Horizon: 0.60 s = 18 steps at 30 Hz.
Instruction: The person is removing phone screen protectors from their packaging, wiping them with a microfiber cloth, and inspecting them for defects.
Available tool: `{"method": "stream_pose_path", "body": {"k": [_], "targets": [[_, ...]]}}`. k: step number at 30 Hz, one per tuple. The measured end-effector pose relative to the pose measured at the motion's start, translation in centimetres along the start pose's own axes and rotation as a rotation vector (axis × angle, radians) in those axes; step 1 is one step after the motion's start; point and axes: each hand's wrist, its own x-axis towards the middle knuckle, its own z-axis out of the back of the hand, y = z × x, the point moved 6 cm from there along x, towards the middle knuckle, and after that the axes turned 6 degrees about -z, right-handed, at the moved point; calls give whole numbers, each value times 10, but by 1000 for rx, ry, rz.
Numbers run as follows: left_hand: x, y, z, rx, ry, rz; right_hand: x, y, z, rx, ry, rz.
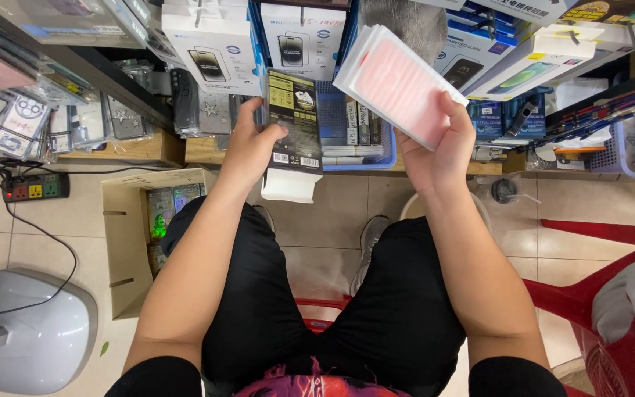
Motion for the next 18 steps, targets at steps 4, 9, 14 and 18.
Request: {"method": "stream_pose_path", "body": {"k": [4,9,14,18], "targets": [[15,14,-18,151,76,109,-3,1,-1,-11,-3,14],[77,78,-44,369,196,141,2,-2,7,-62,-8,2],[127,140,-58,323,164,235,0,-2,7,-102,-23,9],[173,200,-71,250,32,211,2,-6,9,-100,-64,-9]]}}
